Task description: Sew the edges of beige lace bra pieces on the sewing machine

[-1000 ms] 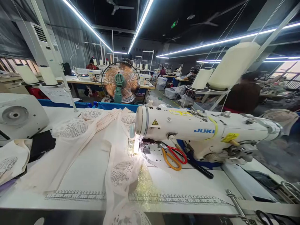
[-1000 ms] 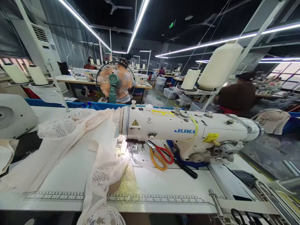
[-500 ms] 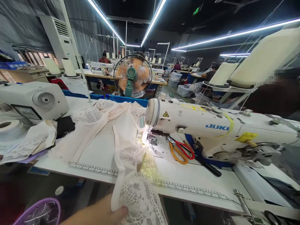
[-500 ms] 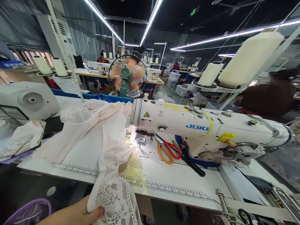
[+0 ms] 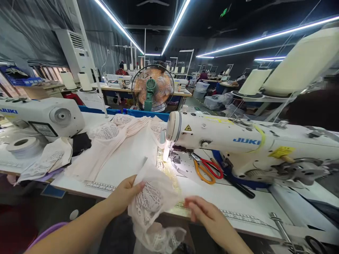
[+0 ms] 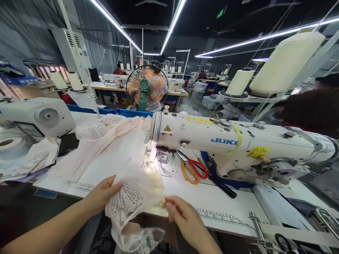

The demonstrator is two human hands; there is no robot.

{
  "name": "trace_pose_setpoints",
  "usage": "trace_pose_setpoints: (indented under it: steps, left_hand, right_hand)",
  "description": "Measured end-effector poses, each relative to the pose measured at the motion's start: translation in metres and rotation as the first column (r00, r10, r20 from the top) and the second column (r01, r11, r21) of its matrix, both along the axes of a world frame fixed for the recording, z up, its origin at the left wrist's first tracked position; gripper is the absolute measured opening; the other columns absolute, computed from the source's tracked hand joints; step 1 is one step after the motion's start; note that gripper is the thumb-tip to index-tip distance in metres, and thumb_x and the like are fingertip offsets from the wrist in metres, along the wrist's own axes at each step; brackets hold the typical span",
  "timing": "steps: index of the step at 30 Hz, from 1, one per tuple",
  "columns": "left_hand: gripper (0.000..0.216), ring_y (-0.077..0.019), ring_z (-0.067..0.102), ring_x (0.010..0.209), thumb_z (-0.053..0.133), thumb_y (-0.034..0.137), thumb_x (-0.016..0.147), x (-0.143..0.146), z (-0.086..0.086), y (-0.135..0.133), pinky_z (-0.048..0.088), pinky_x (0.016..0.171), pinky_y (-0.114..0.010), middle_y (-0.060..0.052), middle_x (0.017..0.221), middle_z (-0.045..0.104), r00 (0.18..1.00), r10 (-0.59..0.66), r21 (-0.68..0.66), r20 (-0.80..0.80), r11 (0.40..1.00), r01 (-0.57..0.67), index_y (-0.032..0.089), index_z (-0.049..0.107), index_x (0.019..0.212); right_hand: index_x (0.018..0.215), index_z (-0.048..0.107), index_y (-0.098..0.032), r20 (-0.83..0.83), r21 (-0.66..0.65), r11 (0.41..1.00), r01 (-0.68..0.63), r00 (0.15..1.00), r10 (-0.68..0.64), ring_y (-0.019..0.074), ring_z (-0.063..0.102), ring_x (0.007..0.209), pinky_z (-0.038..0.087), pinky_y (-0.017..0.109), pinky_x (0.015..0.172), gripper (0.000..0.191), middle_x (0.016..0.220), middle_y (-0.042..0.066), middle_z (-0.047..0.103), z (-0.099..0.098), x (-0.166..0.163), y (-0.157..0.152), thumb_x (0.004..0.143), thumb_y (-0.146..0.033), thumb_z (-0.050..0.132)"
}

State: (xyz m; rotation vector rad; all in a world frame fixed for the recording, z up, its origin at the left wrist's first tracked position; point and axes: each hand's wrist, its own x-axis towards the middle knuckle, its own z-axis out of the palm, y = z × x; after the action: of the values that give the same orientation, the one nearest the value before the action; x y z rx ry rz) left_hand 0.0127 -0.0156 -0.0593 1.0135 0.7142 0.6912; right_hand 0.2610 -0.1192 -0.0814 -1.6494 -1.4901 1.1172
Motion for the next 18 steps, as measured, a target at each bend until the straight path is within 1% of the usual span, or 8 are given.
trace_pose_setpoints:
  steps: [1, 3, 5, 7, 10, 12, 15, 18]
  left_hand:
    - [0.041, -0.0167, 0.062, 0.070, 0.072, 0.046, 0.070, 0.003, -0.001, -0.003, 0.047, 0.068, -0.027, -0.006, 0.077, 0.069, 1.000, -0.019, 0.009, -0.009, 1.000, 0.019, 0.012, 0.065, 0.091]
    - [0.043, -0.0162, 0.061, 0.069, 0.072, 0.049, 0.068, 0.008, -0.004, -0.008, 0.046, 0.066, -0.026, -0.005, 0.075, 0.068, 0.998, -0.050, 0.013, -0.039, 0.999, 0.050, 0.013, 0.065, 0.091]
    - [0.045, -0.0166, 0.060, 0.070, 0.072, 0.050, 0.067, 0.013, -0.007, -0.009, 0.045, 0.066, -0.026, -0.004, 0.075, 0.067, 0.994, -0.074, 0.018, -0.078, 0.997, 0.076, 0.014, 0.066, 0.092]
    - [0.047, -0.0178, 0.059, 0.072, 0.072, 0.052, 0.065, 0.015, -0.011, -0.008, 0.044, 0.067, -0.027, -0.004, 0.077, 0.067, 0.988, -0.078, 0.038, -0.133, 0.996, 0.084, 0.014, 0.066, 0.092]
    - [0.050, -0.0200, 0.059, 0.078, 0.070, 0.054, 0.064, 0.016, -0.015, -0.004, 0.044, 0.072, -0.028, -0.004, 0.082, 0.067, 0.973, -0.061, 0.108, -0.224, 0.990, 0.087, 0.015, 0.066, 0.095]
    - [0.048, -0.0209, 0.058, 0.081, 0.063, 0.056, 0.070, 0.017, -0.016, -0.001, 0.044, 0.074, -0.029, -0.004, 0.085, 0.067, 0.952, -0.086, 0.185, -0.294, 0.972, 0.145, 0.015, 0.065, 0.096]
    - [0.044, -0.0214, 0.057, 0.081, 0.049, 0.054, 0.081, 0.021, -0.015, 0.003, 0.045, 0.075, -0.030, -0.006, 0.085, 0.066, 0.885, -0.154, 0.305, -0.439, 0.901, 0.308, 0.014, 0.065, 0.089]
    - [0.041, -0.0207, 0.057, 0.079, 0.041, 0.047, 0.087, 0.026, -0.012, 0.007, 0.045, 0.075, -0.029, -0.006, 0.081, 0.065, 0.802, -0.206, 0.361, -0.560, 0.811, 0.460, 0.013, 0.064, 0.081]
  right_hand:
    - [0.102, 0.061, -0.024, -0.019, 0.023, 0.998, 0.061, 0.998, -0.060, 0.0156, 0.055, 0.067, 0.045, 0.031, 0.070, 0.038, 0.072, 0.000, 0.058, 0.002, -0.002, 0.007, 0.086, -0.053, 0.043]
    - [0.109, 0.054, -0.023, -0.158, 0.042, 0.997, 0.059, 0.986, -0.051, 0.0148, 0.052, 0.066, 0.044, 0.030, 0.069, 0.044, 0.079, 0.000, 0.057, 0.002, -0.010, 0.020, 0.086, -0.057, 0.039]
    - [0.093, 0.053, -0.021, -0.292, 0.043, 0.999, -0.023, 0.956, 0.035, 0.0122, 0.047, 0.059, 0.041, 0.027, 0.059, 0.043, 0.073, -0.001, 0.050, -0.002, -0.020, 0.031, 0.085, -0.060, 0.038]
    - [0.072, 0.047, -0.020, -0.333, 0.056, 0.995, -0.083, 0.938, 0.097, 0.0099, 0.038, 0.055, 0.034, 0.024, 0.052, 0.044, 0.065, -0.004, 0.040, -0.007, -0.026, 0.039, 0.083, -0.062, 0.040]
    - [0.061, 0.040, -0.020, -0.285, 0.097, 0.988, -0.116, 0.948, 0.139, 0.0096, 0.032, 0.056, 0.030, 0.023, 0.053, 0.045, 0.060, -0.005, 0.033, -0.014, -0.026, 0.045, 0.081, -0.060, 0.045]
    - [0.061, 0.039, -0.020, -0.246, 0.122, 0.985, -0.124, 0.957, 0.151, 0.0101, 0.033, 0.057, 0.029, 0.023, 0.053, 0.044, 0.060, -0.005, 0.034, -0.015, -0.023, 0.046, 0.082, -0.058, 0.043]
    - [0.059, 0.033, -0.021, -0.173, 0.152, 0.982, -0.116, 0.975, 0.142, 0.0102, 0.032, 0.057, 0.027, 0.024, 0.053, 0.040, 0.059, -0.005, 0.033, -0.015, -0.023, 0.046, 0.084, -0.051, 0.039]
    - [0.057, 0.028, -0.021, -0.088, 0.164, 0.979, -0.124, 0.986, 0.140, 0.0103, 0.031, 0.057, 0.025, 0.024, 0.054, 0.035, 0.058, -0.005, 0.032, -0.015, -0.026, 0.046, 0.084, -0.039, 0.040]
